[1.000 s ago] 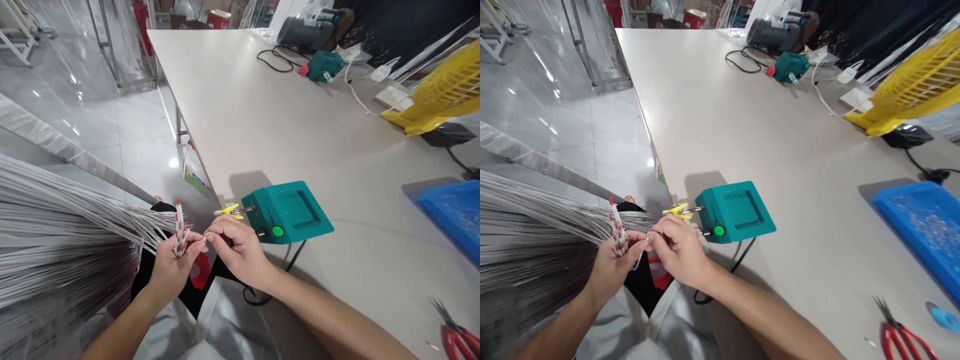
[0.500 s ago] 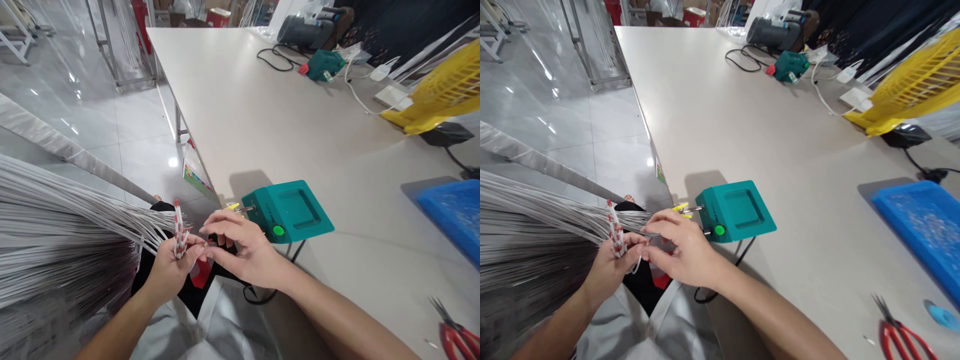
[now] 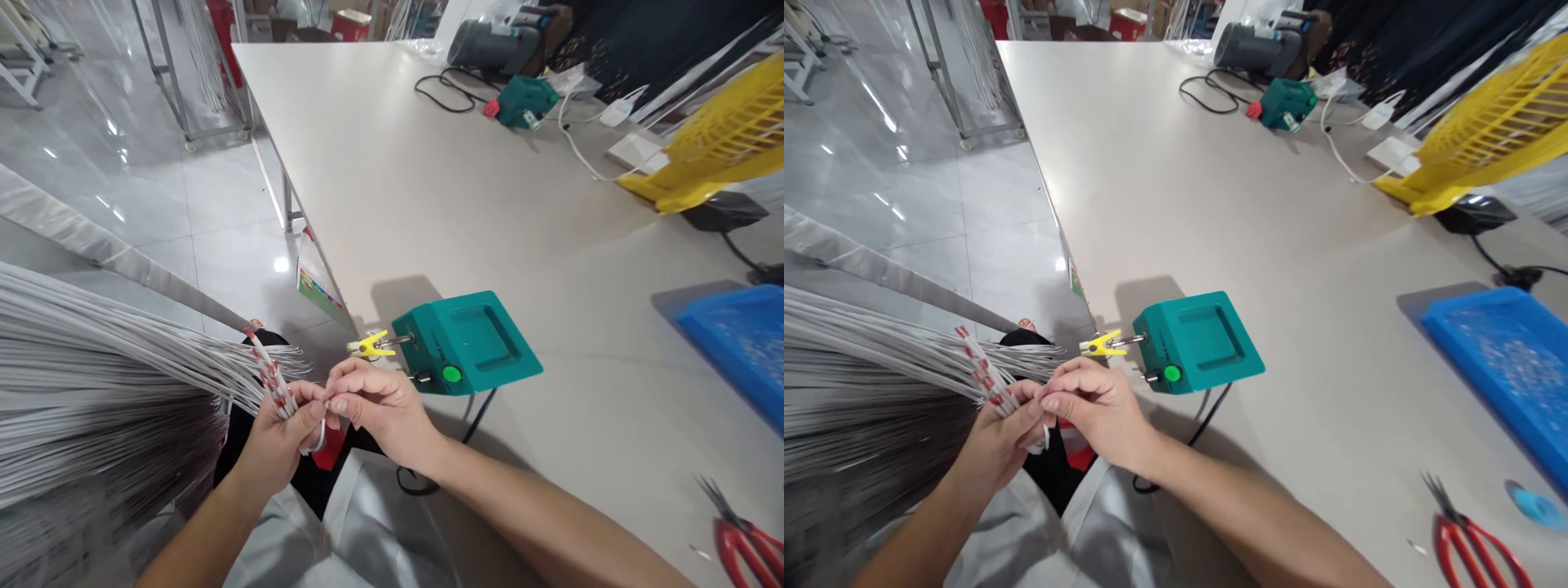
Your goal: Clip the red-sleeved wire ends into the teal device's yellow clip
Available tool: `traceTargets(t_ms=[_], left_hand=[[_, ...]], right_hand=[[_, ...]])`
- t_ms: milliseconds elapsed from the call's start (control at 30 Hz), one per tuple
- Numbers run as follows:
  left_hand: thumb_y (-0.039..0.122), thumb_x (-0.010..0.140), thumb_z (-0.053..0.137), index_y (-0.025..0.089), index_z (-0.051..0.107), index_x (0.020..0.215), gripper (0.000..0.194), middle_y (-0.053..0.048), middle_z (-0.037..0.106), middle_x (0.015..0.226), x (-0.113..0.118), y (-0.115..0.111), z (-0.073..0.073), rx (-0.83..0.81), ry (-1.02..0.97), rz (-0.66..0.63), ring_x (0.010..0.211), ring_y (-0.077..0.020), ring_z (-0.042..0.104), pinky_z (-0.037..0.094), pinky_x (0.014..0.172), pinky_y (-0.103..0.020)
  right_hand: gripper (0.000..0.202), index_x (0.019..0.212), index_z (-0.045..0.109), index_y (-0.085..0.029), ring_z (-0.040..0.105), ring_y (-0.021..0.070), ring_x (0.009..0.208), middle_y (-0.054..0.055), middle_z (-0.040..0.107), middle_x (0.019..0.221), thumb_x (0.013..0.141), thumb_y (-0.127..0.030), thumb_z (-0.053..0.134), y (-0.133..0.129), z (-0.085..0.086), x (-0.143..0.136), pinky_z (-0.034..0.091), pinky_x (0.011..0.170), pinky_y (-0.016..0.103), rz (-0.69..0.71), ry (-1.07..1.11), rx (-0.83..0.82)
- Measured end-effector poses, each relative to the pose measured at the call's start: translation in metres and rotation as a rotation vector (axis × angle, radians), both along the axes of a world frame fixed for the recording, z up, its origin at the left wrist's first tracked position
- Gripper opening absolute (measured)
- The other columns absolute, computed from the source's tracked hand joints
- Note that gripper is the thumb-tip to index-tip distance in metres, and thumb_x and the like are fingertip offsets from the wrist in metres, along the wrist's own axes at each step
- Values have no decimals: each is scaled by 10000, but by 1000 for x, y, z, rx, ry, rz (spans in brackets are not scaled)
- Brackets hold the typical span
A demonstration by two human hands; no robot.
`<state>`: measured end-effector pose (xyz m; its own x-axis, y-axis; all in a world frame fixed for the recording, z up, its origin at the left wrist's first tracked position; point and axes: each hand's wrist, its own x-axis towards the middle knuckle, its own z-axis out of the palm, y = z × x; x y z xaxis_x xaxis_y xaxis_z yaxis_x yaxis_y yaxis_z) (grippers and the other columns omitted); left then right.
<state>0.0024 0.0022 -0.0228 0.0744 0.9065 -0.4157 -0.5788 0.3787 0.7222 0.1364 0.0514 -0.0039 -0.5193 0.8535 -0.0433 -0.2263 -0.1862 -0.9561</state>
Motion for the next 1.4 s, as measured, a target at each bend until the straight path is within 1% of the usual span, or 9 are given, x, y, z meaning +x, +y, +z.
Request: traceTargets(t_ms=[167,400,567,733,867,967,1167,1300,1400], left_hand=[[319,689,687,136,622,670,196,19,573,534,0,-1,-4,-3,75,2,364,-9,283,215,366,-162],[309,741,632,133,632,679,187,24,549,528,0,-6,-5,5,402,-41,397,-37,331,267,389,-183],[265,751,616,146,587,658,153,62,452,459,8,-9,-9,11,361,56,396,-47,336,284,401,-185],[270,773,601,141,581,689,155,44,534,539,8,-6,-9,-4,263,114,378,-21,303,248,382,-177],[281,751,624,145,588,723,143,29,585,583,3,-3,-6,-5,242,131,376,-19,322,247,375,-174],[302,707,661,146,590,719,172,25,590,552,1,-3,-6,-27,223,71,366,-26,336,258,363,-173],[255,670,679,130,635,667,132,2,600,539,1,-2,0,-18,456,-94,401,-54,396,307,387,-185],[206,652,666,144,637,633,71,20,585,527,8,0,1,12,543,-32,429,-68,434,343,419,-189],[233,675,654,145,629,665,93,21,593,523,11,3,-3,-32,533,30,413,-59,413,325,403,-179]], right_hand=[[117,719,650,-194,573,135,678,5,601,570,798,-148,576,0,5,3,495,631,261,-123,-277,443],[160,793,604,-150,583,153,708,77,627,766,828,-143,447,7,-2,15,469,603,258,-39,-664,1047],[225,762,582,-149,555,168,670,76,592,711,863,-172,383,13,0,18,435,603,284,77,-836,1391],[158,684,547,-176,480,115,550,18,538,653,785,-164,427,10,7,21,362,496,228,178,-881,1146],[92,759,559,-176,488,107,555,20,559,684,791,-189,474,7,10,21,393,511,219,56,-796,814],[82,849,577,-185,539,113,618,34,606,766,822,-221,509,10,8,19,446,582,229,45,-678,712],[179,745,570,-175,548,136,650,44,603,701,841,-149,421,12,5,21,419,554,240,147,-754,1043],[239,659,554,-164,465,133,528,37,545,623,837,-171,395,11,10,24,337,493,281,172,-979,1338],[233,621,544,-175,462,133,526,24,536,600,818,-182,419,15,20,31,341,514,286,183,-993,1360]])
